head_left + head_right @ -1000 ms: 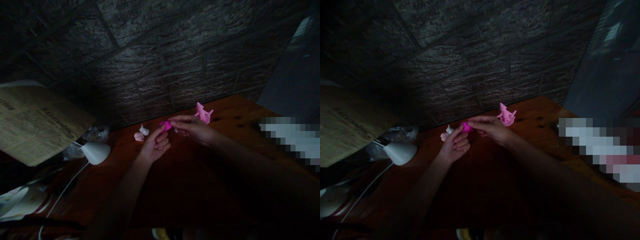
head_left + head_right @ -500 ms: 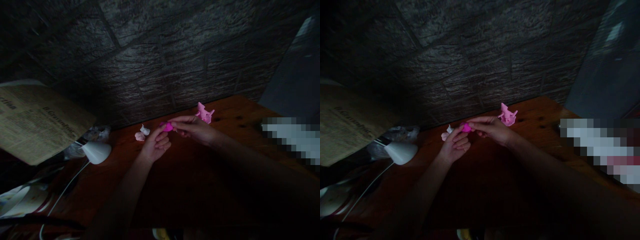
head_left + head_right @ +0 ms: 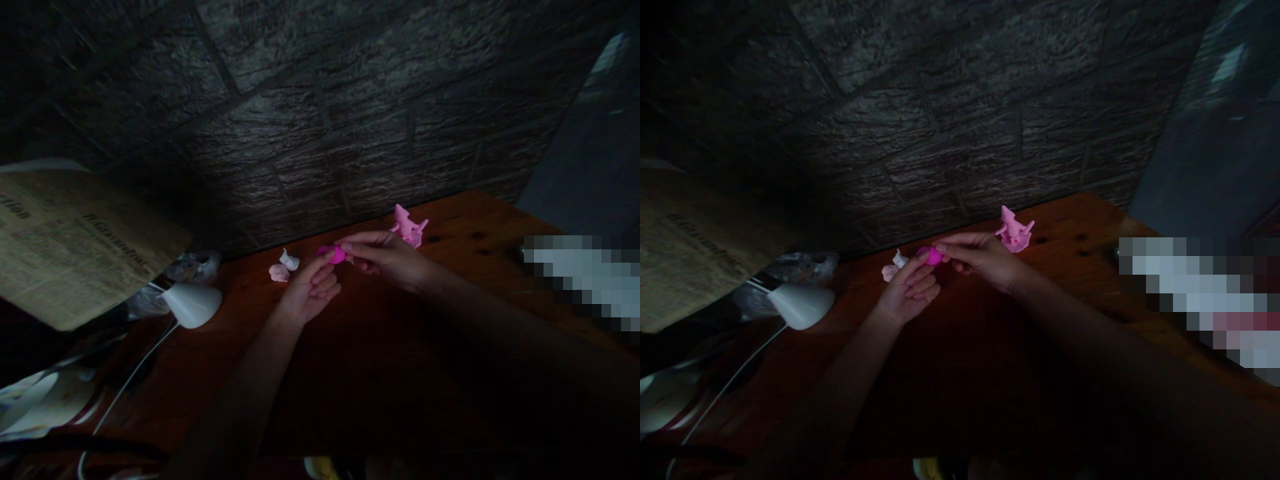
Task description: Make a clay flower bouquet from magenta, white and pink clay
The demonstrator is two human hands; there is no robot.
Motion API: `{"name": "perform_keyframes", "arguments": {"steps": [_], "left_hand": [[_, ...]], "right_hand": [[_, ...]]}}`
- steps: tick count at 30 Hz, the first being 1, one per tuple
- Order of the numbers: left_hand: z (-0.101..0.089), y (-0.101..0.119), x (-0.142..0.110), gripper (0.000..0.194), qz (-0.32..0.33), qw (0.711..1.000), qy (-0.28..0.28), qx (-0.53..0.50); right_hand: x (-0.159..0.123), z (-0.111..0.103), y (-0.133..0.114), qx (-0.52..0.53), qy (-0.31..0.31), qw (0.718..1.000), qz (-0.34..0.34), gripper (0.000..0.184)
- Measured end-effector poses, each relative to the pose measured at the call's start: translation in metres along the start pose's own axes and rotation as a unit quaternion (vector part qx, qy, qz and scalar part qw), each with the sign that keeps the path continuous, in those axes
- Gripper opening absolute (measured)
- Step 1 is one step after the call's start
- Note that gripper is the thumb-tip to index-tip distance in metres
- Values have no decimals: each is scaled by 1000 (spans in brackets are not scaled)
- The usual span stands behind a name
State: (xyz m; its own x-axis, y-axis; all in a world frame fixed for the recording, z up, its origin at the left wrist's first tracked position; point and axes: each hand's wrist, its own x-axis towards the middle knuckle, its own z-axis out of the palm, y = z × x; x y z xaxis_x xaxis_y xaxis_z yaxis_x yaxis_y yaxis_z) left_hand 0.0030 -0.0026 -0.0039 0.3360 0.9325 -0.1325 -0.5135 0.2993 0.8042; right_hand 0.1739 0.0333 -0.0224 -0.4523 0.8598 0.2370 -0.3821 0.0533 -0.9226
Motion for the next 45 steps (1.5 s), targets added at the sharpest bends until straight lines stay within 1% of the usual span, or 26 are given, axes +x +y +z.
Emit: {"name": "perform_keyframes", "arguments": {"steps": [7,13,17,21,24,27,31,35,38,42,45], "left_hand": [[-2,-2,1,27,0,1000,-10,17],[-3,-1,2,21,2,1000,-14,17],[-3,0,1,16,-16,1000,-24,10],[-3,1,-1,20,-35,999,-21,-13],[-4,1,-1,25,-35,999,-21,-19],[-4,0,0,29,-22,1000,-16,-12],[-4,-1,1,23,-2,1000,-1,4],[-2,-1,2,24,1,1000,13,11],[-1,-3,2,22,9,1000,11,20],[-1,-6,3,13,51,997,10,56],[-2,-8,4,13,72,994,17,76]], "right_hand": [[1,0,1,4,9,1000,-16,20],[2,0,3,-13,24,1000,-10,22],[1,0,3,-16,22,1000,-11,22],[1,0,2,-13,26,1000,-10,23],[2,0,2,-11,30,999,-7,24],[2,0,2,-8,30,1000,-6,24],[1,1,0,-4,32,999,3,24],[0,3,-1,-6,34,999,5,29],[0,2,-1,-13,37,999,1,30],[1,2,0,-9,45,999,-7,27],[0,3,1,-3,47,999,-5,26]]}}
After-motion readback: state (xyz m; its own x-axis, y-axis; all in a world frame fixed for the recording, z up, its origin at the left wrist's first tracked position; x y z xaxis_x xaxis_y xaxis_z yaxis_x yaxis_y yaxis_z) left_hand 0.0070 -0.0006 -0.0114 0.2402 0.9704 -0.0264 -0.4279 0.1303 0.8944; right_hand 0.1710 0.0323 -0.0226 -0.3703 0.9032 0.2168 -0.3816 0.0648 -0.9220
